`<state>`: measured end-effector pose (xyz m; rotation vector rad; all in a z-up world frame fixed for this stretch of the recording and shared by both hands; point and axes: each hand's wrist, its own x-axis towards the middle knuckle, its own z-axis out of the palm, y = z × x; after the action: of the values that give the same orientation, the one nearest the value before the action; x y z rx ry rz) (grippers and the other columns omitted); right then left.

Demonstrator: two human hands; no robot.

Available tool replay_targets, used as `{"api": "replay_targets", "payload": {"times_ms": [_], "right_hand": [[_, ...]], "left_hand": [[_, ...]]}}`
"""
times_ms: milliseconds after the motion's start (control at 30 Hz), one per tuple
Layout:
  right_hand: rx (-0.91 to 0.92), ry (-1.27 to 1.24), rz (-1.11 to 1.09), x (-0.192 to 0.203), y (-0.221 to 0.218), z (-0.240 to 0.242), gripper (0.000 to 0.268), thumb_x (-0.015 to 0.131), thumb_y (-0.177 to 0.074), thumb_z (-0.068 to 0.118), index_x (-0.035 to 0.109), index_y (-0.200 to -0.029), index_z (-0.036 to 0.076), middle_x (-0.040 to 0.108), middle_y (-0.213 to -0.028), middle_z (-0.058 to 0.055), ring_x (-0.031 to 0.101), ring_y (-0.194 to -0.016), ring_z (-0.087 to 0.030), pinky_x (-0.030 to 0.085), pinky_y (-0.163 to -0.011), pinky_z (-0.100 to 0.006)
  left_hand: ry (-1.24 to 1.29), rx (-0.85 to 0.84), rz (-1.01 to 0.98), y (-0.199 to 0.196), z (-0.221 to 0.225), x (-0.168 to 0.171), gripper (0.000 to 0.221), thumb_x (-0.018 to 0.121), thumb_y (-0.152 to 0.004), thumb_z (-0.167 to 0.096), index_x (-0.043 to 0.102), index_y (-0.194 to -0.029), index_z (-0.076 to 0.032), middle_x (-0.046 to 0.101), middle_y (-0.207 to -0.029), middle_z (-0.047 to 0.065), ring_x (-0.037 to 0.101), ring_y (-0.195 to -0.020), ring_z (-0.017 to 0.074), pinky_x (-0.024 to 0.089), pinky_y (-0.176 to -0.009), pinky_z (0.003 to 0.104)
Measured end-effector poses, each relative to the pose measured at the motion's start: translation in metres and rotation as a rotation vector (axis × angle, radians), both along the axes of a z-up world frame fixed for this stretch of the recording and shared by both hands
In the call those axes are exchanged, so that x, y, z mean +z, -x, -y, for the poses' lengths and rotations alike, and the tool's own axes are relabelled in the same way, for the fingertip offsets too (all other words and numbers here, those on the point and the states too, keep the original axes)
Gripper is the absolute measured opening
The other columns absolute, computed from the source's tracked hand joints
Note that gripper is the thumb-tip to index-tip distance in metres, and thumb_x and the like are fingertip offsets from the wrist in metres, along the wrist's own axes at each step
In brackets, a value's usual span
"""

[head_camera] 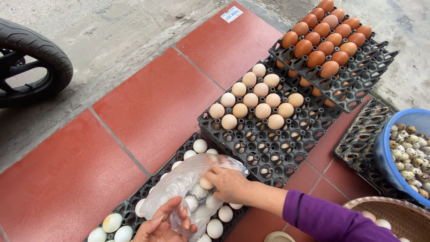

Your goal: Wiping individual eggs with a cloth and then transferring eggs from storage trays into a plastic bag.

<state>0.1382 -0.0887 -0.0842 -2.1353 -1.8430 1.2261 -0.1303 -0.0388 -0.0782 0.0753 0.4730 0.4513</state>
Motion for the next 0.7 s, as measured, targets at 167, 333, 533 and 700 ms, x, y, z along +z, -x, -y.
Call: {"api": "replay_targets", "payload": {"times_ms": [167, 333, 533, 700], "right_hand": [[0.309, -0.499, -0.011, 0.044, 0.000, 0.026, 0.042, 0.075, -0.088, 0.025, 0.065, -0.127, 0.012, 0.056, -0.130, -0.014, 0.053, -0.115, -0.040, 0.048, -0.091, -0.056], [-0.344, -0.206, 0.297, 0.092, -0.117, 0.022, 0.030, 0.064, -0.088, 0.060, 0.074, -0.094, 0.032, 0.076, -0.084, 0.000, 0.072, -0.078, -0.024, 0.054, -0.072, -0.041], [-0.790, 0.002, 0.559, 0.106, -0.243, 0.012, 0.039, 0.067, -0.087, 0.049, 0.072, -0.118, 0.026, 0.072, -0.117, -0.004, 0.064, -0.112, -0.032, 0.049, -0.087, -0.048], [-0.724, 0.195, 0.564, 0.089, -0.237, 0.004, 0.052, 0.061, -0.082, 0.056, 0.063, -0.127, 0.031, 0.071, -0.121, -0.011, 0.063, -0.116, -0.038, 0.049, -0.085, -0.051]], "left_hand": [[-0.134, 0.044, 0.113, -0.010, -0.009, 0.015, 0.059, 0.057, -0.091, -0.030, 0.058, -0.139, 0.003, 0.060, -0.114, 0.026, 0.062, -0.090, 0.0367, 0.050, -0.087, 0.058], [-0.151, 0.029, 0.193, -0.012, -0.018, 0.014, 0.058, 0.062, -0.092, -0.029, 0.058, -0.141, 0.001, 0.058, -0.117, 0.025, 0.061, -0.094, 0.0376, 0.048, -0.092, 0.059], [-0.077, 0.060, -0.003, -0.015, -0.012, 0.013, 0.058, 0.061, -0.085, -0.028, 0.063, -0.134, 0.003, 0.060, -0.109, 0.027, 0.060, -0.084, 0.0395, 0.050, -0.083, 0.060], [-0.061, 0.049, 0.040, -0.018, -0.013, 0.016, 0.056, 0.062, -0.088, -0.026, 0.060, -0.136, 0.003, 0.060, -0.111, 0.027, 0.061, -0.087, 0.0392, 0.051, -0.086, 0.058]]}}
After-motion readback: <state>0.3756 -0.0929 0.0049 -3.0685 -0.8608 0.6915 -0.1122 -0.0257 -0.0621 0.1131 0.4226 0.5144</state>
